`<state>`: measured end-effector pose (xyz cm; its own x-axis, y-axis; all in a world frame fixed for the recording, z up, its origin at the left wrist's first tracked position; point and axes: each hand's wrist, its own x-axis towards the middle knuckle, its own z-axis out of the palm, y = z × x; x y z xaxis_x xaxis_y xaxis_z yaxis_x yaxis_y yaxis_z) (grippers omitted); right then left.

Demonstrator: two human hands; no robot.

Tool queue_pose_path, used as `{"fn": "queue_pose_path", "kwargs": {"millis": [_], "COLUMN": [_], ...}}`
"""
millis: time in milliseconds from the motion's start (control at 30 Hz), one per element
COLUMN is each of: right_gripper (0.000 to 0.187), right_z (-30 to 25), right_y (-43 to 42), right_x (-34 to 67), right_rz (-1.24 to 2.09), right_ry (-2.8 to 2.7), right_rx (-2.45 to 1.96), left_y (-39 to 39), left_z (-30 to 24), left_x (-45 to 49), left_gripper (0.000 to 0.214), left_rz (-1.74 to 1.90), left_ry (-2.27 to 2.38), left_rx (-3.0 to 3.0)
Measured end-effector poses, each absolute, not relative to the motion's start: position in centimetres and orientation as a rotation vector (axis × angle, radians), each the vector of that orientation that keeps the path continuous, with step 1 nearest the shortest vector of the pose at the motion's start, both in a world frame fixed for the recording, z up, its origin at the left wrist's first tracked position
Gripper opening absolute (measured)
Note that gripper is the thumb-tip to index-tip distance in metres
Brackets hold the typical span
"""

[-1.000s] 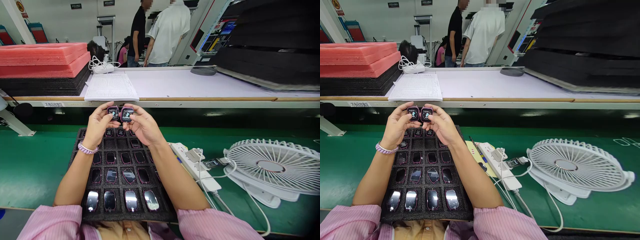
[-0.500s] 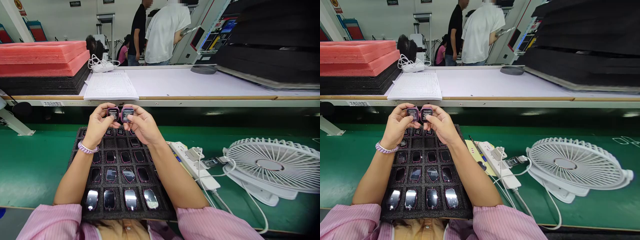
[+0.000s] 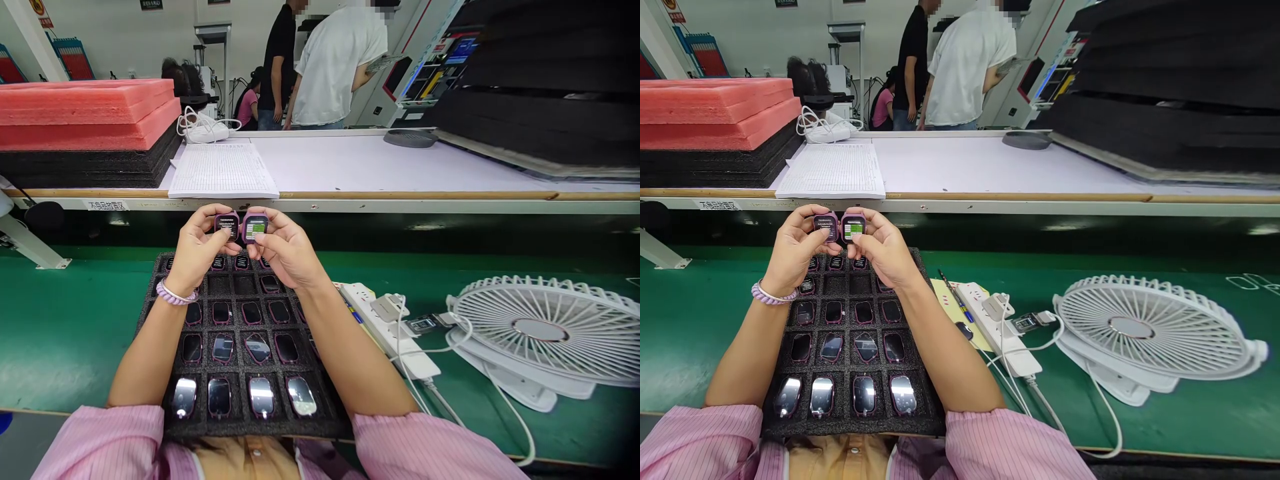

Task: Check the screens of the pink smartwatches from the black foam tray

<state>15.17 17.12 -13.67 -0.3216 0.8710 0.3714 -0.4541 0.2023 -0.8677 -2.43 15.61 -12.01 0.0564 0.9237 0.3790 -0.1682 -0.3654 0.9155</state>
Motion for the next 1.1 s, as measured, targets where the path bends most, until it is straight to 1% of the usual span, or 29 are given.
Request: {"fn": "queue_pose_path", "kwargs": {"millis": [167,333,400,467,567,667,1100], "right_gripper": [0.05,0.061,0.062,0.058,0.048,0.044,0.048], "right_z": [-13.76,-13.56,-13.58,-13.75,-14.15,-14.42,-14.32], "right_y": [17.22,17.0,16.99,17.12,17.52,17.84,17.46], "right_x": [15.32,15.32,15.23,15.1,14.88,14.75,14.49], "right_rz": [1.424,1.397,1.383,1.371,1.395,1.449,1.408], "right_ry": [-1.325,-1.338,-1.345,-1.344,-1.294,-1.25,-1.233], "right_rx": [-0.433,-0.439,-0.458,-0.474,-0.469,-0.444,-0.497], "left_y": [15.36,15.42,15.59,15.7,15.66,15.46,15.18], "left_z": [-11.74,-11.96,-12.19,-12.31,-12.17,-11.83,-11.44], "left_x": [-2.55,-2.74,-2.77,-2.77,-2.71,-2.59,-2.47], "left_gripper": [0.039,0.058,0.061,0.057,0.044,0.036,0.038], "left_rz": [1.462,1.43,1.439,1.438,1.421,1.415,1.362], "left_ry": [0.8,0.765,0.753,0.759,0.778,0.778,0.813], "left_rx": [1.369,1.371,1.371,1.38,1.377,1.337,1.37]}}
